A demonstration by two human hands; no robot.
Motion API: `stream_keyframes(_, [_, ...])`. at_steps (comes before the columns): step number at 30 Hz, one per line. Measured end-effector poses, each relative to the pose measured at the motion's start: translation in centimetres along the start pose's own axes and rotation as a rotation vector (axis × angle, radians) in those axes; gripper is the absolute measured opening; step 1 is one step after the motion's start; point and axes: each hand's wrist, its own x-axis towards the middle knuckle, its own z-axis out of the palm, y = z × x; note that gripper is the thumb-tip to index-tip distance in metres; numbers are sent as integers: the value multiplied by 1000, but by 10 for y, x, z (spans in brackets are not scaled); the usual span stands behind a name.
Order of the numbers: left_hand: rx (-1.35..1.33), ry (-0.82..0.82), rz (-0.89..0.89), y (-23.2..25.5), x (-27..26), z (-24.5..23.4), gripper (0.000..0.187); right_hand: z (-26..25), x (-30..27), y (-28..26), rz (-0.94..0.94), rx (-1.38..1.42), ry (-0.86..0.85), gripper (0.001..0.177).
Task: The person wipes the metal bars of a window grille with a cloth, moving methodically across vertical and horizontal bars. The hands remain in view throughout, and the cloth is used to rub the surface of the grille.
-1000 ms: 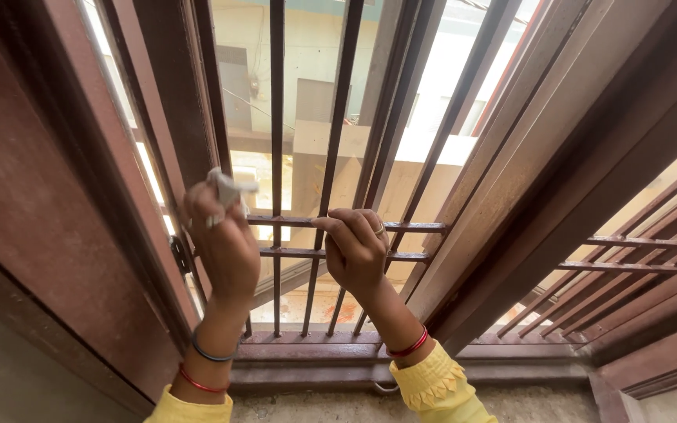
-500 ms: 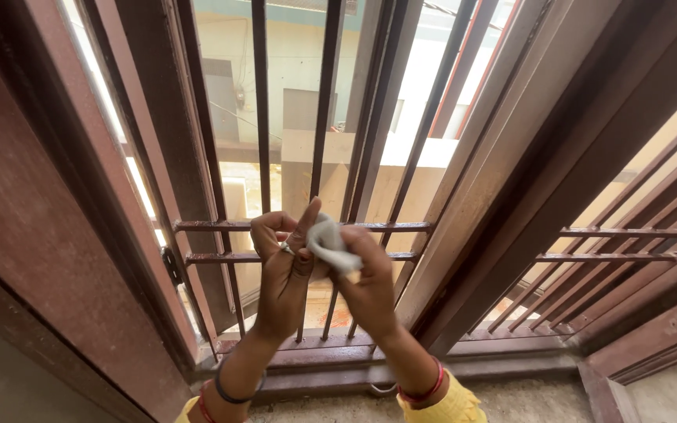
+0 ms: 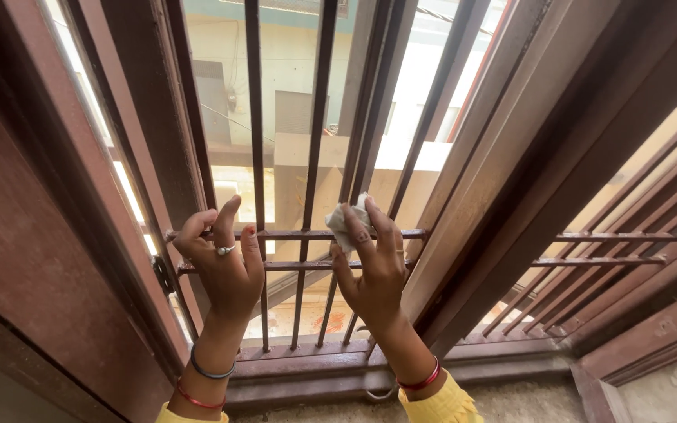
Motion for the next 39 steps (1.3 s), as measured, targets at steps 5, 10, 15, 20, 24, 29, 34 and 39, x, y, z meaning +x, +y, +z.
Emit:
stream_keyframes(5, [122, 31, 28, -9, -5, 15, 29, 10, 6, 7, 50, 0, 64, 35])
stream_keyframes(10, [206, 38, 85, -23, -10, 23, 29, 39, 30, 18, 61, 122, 192, 20])
stream_keyframes(15, [214, 57, 132, -35, -14, 28, 28, 40, 79, 23, -71, 2, 322, 11])
stream_keyframes(20, [217, 55, 159, -42, -17, 27, 29, 7, 182, 31, -320, -133, 422, 13])
stream_keyframes(24, [166, 54, 163, -44, -18, 24, 28, -2, 226, 30, 64, 295, 305, 21])
stream_keyframes(29, [99, 82, 161, -41, -21, 25, 15, 9, 189, 30, -158, -14, 358, 27])
stream_keyframes(34, [107, 128, 102, -30, -40, 34, 12, 21, 141, 31, -161, -76, 327, 21])
stream_keyframes(39, [-8, 46, 37, -21, -60, 41, 15, 30, 91, 25, -78, -5, 249, 16])
